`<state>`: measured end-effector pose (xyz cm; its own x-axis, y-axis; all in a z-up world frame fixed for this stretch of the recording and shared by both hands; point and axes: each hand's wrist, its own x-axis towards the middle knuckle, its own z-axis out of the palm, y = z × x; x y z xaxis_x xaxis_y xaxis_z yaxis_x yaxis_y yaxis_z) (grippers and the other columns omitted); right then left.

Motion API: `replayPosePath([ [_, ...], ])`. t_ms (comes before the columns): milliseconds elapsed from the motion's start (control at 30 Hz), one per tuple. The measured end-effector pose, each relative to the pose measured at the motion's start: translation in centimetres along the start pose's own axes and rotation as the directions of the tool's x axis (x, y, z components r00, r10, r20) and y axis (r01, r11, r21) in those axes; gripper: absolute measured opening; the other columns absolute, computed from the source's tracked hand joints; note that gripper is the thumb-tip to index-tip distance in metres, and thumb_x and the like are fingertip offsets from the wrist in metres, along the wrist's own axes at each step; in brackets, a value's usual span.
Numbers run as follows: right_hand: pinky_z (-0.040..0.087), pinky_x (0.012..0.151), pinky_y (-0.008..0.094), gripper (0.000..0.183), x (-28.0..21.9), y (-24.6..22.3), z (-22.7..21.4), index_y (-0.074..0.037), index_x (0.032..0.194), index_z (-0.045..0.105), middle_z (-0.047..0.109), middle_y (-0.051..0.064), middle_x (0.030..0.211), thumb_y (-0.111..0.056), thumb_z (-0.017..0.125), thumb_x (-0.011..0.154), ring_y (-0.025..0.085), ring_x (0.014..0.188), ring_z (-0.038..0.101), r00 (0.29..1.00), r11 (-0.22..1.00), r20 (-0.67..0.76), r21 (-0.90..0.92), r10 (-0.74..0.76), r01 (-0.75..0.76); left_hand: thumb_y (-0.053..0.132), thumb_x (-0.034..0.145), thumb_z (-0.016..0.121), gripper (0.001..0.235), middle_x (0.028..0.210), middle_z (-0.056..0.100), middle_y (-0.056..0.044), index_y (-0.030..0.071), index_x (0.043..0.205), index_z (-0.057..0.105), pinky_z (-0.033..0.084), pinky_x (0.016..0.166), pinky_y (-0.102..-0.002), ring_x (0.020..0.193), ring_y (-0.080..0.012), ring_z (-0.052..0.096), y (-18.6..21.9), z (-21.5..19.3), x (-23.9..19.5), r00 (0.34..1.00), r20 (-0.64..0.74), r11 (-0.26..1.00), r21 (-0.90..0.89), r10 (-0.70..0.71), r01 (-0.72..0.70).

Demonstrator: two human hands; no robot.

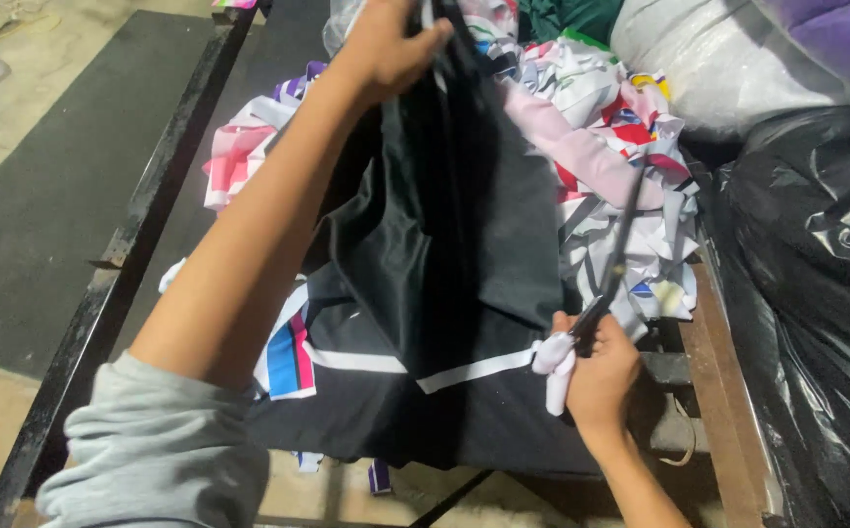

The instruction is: Using scissors to cut a large piece of black fabric into strips by following a marked line.

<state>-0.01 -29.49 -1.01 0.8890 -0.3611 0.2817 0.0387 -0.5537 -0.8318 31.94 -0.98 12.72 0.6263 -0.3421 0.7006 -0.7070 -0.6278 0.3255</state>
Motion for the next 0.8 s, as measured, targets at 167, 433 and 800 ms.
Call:
replayPosePath([
  [167,0.036,0.053,0.029,0.048,0.2,0.6,-0.8,-0.009,0.066,0.043,0.052,0.001,0.057,-0.021,0.078,0.097,0.008,0.058,0.045,0.997,0.996,-0.024,-0.049,0.078,-0.079,0.037,0.068,0.088,0.090,0.156,0.038,-0.020,0.013,0.146,0.049,0.043,0.108,-0.056,0.141,-0.0389,0.042,9.4,1.0,-11.3,0.988,0.125,0.789,0.614,-0.089,-0.007],
  [433,0.054,0.063,0.032,0.023,0.0,4.3,0.8,-0.007,0.084,0.071,0.072,0.010,0.068,-0.021,0.086,0.093,0.022,0.069,0.073,0.993,0.994,-0.047,-0.021,0.107,-0.108,0.084,0.085,0.050,0.101,0.169,0.020,-0.022,0.021,0.163,0.032,0.009,0.124,-0.059,0.157,-0.0386,0.017,19.0,-1.3,-27.3,0.694,0.551,0.882,0.366,-0.463,0.298],
  [800,0.054,0.062,0.032,0.024,-1.0,1.8,0.3,-0.006,0.080,0.069,0.072,0.011,0.064,-0.019,0.085,0.091,0.026,0.066,0.073,0.989,0.982,0.003,-0.124,0.146,-0.145,0.091,0.075,0.054,0.106,0.168,0.031,-0.013,0.028,0.158,0.041,0.011,0.126,-0.054,0.156,-0.0304,0.024,17.6,-4.3,-27.6,0.736,0.602,0.942,0.297,-0.310,0.154],
])
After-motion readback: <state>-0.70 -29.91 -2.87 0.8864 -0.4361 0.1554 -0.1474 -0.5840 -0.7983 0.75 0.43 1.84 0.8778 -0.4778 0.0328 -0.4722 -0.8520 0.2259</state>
